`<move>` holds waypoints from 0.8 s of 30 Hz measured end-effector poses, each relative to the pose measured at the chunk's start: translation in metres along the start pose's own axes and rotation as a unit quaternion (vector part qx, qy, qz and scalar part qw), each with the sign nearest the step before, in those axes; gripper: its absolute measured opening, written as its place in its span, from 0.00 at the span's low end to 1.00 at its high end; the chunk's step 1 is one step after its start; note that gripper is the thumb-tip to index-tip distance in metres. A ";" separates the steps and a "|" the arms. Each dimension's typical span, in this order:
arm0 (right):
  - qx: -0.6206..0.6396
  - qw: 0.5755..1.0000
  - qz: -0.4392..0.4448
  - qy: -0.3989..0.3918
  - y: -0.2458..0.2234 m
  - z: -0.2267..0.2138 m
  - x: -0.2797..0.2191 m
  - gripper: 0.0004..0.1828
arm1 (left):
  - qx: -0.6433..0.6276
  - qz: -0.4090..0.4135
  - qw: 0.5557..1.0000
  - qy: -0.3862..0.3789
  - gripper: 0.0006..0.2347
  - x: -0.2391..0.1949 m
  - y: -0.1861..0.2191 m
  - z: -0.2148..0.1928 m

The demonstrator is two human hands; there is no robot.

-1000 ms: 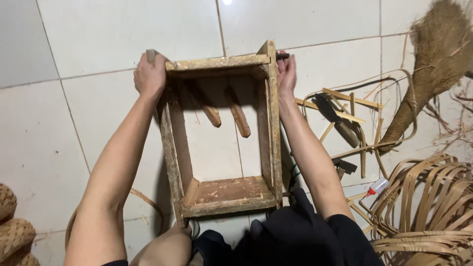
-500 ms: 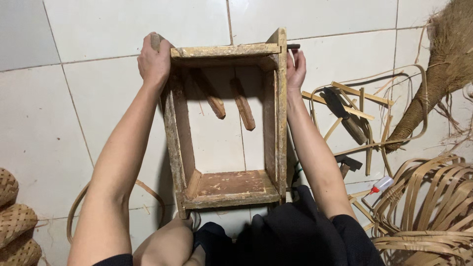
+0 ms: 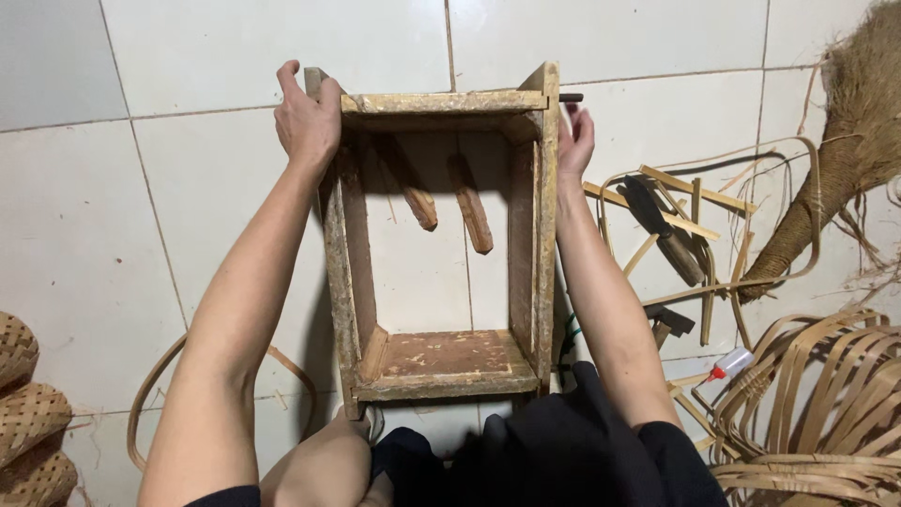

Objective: The person assembles a rectangular woven basket by removing internal wooden supports from a mold, then uses a hammer to tap the basket's edges and remove the mold. The person then places the basket aside and adjusts the empty wooden mold.

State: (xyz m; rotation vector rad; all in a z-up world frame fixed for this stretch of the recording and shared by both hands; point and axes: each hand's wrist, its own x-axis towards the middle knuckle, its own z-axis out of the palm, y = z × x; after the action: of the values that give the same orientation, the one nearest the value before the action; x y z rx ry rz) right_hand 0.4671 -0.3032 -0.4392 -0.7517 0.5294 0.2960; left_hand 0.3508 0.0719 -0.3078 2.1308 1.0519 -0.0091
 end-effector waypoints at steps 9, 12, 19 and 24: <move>-0.006 1.000 -0.018 0.005 0.004 -0.008 0.010 0.23 | 0.003 0.007 1.000 0.001 0.28 0.002 0.002 0.000; 0.020 0.997 0.004 -0.070 0.006 -0.006 0.007 0.22 | 0.010 -0.004 1.000 -0.004 0.28 0.003 -0.003 0.001; -0.005 0.998 0.017 -0.062 0.005 -0.010 0.009 0.17 | 0.015 -0.014 1.000 -0.013 0.28 0.004 -0.005 0.004; -0.005 0.991 -0.003 -0.136 0.002 -0.002 0.011 0.16 | 0.009 0.014 1.000 0.006 0.27 0.005 -0.003 0.001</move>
State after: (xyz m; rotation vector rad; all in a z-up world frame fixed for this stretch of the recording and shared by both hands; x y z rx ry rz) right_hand 0.4742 -0.3030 -0.4476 -0.7082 0.2669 0.3888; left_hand 0.3526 0.0759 -0.3121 2.1642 1.0327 0.0073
